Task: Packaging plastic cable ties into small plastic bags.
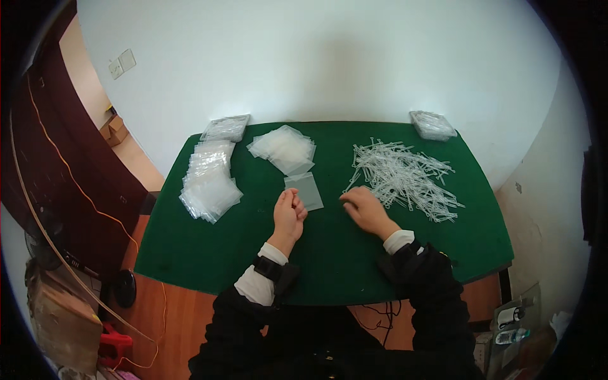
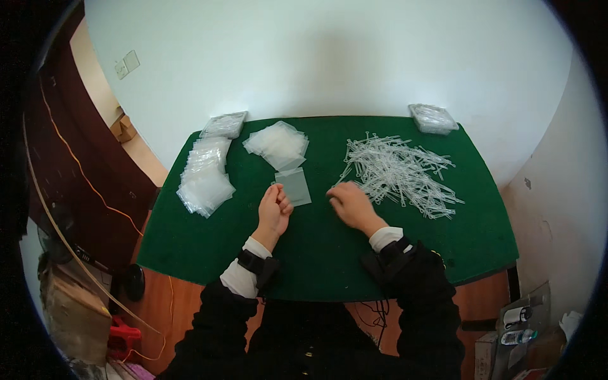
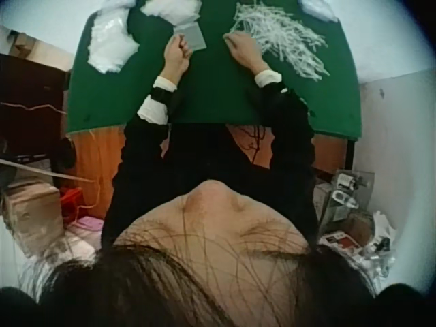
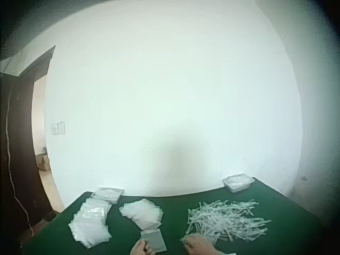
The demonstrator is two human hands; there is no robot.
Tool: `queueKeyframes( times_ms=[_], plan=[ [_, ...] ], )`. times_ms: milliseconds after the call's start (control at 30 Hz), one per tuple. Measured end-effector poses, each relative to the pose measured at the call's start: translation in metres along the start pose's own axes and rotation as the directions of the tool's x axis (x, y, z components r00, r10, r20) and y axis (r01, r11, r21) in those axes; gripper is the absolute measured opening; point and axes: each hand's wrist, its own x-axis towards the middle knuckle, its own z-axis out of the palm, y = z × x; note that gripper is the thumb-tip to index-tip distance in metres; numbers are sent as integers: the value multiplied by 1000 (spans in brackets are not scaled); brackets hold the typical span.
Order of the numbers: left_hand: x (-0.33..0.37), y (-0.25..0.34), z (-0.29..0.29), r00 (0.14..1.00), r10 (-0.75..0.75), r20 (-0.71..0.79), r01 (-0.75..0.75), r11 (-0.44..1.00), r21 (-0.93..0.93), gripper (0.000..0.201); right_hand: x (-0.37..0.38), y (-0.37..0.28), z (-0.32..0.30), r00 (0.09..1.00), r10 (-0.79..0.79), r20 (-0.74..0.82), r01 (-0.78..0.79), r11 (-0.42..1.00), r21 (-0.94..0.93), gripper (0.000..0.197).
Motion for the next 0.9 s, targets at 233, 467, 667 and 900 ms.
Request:
queueKeyframes(
  times_ms=[233,467,667,900],
  plan=[
    [-8,2,20,977,-212,27,207,968,140,29,-2,32,7,982,9,-186,-98,875,-475,31],
    [-8,2,15,935,-274,223,263,961,81,31,7,22,-11,878,431,211,-286,824,-490,49],
    [-6,-1,14,927,-254,277,255,966,32,31,-4,32,3,993,49,-107,-96,867,-489,39],
    [-8,0,15,919,-268,291,269,962,36,27,-3,39,2,987,57,-148,-121,874,-470,15]
  ],
)
